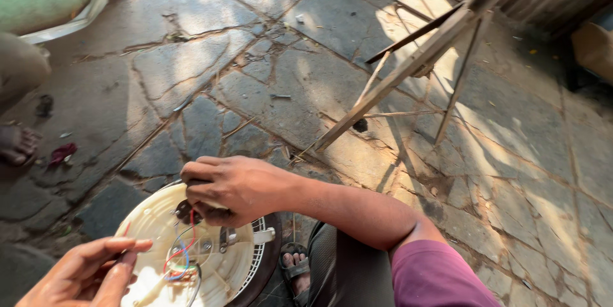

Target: The person disassembles a small electric fan, removes the rear cover, and manipulates the internal wiring and components. They connect a red test wire to the motor terminals to check for continuity or function.

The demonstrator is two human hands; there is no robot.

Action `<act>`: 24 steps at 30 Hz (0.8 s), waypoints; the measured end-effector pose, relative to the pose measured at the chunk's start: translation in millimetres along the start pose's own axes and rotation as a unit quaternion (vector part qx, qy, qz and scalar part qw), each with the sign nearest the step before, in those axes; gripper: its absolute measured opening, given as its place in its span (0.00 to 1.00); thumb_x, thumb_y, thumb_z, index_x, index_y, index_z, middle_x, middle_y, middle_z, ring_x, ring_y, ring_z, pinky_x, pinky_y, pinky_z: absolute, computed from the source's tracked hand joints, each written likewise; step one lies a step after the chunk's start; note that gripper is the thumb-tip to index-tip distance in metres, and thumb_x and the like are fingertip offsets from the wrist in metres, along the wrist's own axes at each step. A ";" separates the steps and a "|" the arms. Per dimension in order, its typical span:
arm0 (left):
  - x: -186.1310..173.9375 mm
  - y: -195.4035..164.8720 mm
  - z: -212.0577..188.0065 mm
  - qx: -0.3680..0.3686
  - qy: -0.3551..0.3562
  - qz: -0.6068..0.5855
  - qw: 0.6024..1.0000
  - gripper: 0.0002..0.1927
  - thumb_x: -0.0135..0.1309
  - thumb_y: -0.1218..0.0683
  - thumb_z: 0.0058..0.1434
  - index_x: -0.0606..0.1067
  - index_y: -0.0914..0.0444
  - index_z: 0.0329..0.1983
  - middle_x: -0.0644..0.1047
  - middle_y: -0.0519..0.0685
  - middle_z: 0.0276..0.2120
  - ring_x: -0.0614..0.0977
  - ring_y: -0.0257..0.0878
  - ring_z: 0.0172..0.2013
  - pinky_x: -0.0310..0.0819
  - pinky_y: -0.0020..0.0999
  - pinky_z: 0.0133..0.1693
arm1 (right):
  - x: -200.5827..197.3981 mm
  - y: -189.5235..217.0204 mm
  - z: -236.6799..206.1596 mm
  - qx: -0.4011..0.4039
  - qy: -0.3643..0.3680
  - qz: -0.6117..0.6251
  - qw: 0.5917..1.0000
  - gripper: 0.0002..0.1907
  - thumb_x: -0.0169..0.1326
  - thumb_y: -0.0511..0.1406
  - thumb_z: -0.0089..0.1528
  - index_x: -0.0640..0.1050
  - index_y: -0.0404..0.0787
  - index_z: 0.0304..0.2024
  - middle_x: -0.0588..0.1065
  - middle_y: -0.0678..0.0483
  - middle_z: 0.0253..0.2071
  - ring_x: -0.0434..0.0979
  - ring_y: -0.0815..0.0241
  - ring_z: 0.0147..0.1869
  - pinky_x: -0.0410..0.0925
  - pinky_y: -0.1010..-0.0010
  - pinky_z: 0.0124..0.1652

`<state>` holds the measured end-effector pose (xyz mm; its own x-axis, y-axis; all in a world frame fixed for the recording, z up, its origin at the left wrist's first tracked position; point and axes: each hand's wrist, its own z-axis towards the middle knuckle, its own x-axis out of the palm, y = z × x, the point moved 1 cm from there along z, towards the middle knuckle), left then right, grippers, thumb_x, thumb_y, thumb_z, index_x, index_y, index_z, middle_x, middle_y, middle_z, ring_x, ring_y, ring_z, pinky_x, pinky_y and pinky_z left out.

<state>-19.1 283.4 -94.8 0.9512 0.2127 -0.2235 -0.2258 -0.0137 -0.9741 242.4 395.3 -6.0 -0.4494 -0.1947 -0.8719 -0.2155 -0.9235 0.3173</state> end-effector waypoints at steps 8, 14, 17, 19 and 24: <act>2.2 -83.1 -16.7 -0.028 0.007 -0.025 0.999 0.08 0.54 0.66 0.62 0.80 0.68 0.43 0.86 0.47 0.37 0.82 0.27 0.34 0.77 0.23 0.37 | 2.5 0.2 6.1 0.018 0.015 -0.014 1.000 0.17 0.66 0.36 0.51 0.77 0.38 0.39 0.71 0.45 0.53 0.73 0.46 0.59 0.71 0.59 0.54; -1.6 -93.3 -14.1 -0.009 0.011 0.044 0.999 0.07 0.57 0.64 0.61 0.82 0.66 0.41 0.86 0.47 0.35 0.81 0.28 0.31 0.76 0.24 0.33 | -2.2 2.2 15.3 0.013 0.023 -0.006 1.000 0.13 0.66 0.33 0.51 0.76 0.40 0.34 0.73 0.49 0.49 0.75 0.49 0.57 0.72 0.62 0.54; -1.7 -90.1 -12.2 -0.013 0.021 0.020 1.000 0.07 0.56 0.63 0.61 0.81 0.66 0.42 0.86 0.46 0.35 0.82 0.27 0.32 0.78 0.24 0.34 | -3.6 3.2 17.0 -0.003 0.022 0.006 1.000 0.16 0.66 0.33 0.49 0.74 0.39 0.34 0.72 0.50 0.48 0.76 0.48 0.57 0.72 0.62 0.54; -1.9 -88.5 -11.7 -0.005 0.025 0.010 1.000 0.07 0.56 0.64 0.61 0.80 0.66 0.42 0.86 0.46 0.35 0.84 0.27 0.34 0.80 0.24 0.37 | -3.2 3.6 17.2 0.015 0.028 -0.003 0.999 0.16 0.66 0.32 0.49 0.75 0.38 0.37 0.72 0.49 0.48 0.76 0.49 0.55 0.72 0.62 0.52; -2.8 -85.7 -12.8 0.009 0.028 0.006 1.000 0.07 0.55 0.64 0.62 0.79 0.66 0.42 0.86 0.47 0.37 0.85 0.28 0.37 0.81 0.24 0.39 | -1.7 5.3 17.5 0.033 0.036 -0.015 0.999 0.19 0.66 0.32 0.49 0.74 0.38 0.40 0.72 0.49 0.47 0.76 0.49 0.53 0.73 0.61 0.51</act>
<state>0.4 271.5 -11.1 0.9586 0.1567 -0.2377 -0.2411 0.0023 -0.9705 226.8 396.4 3.6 -0.3793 -0.1923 -0.9051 -0.2849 -0.9064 0.3119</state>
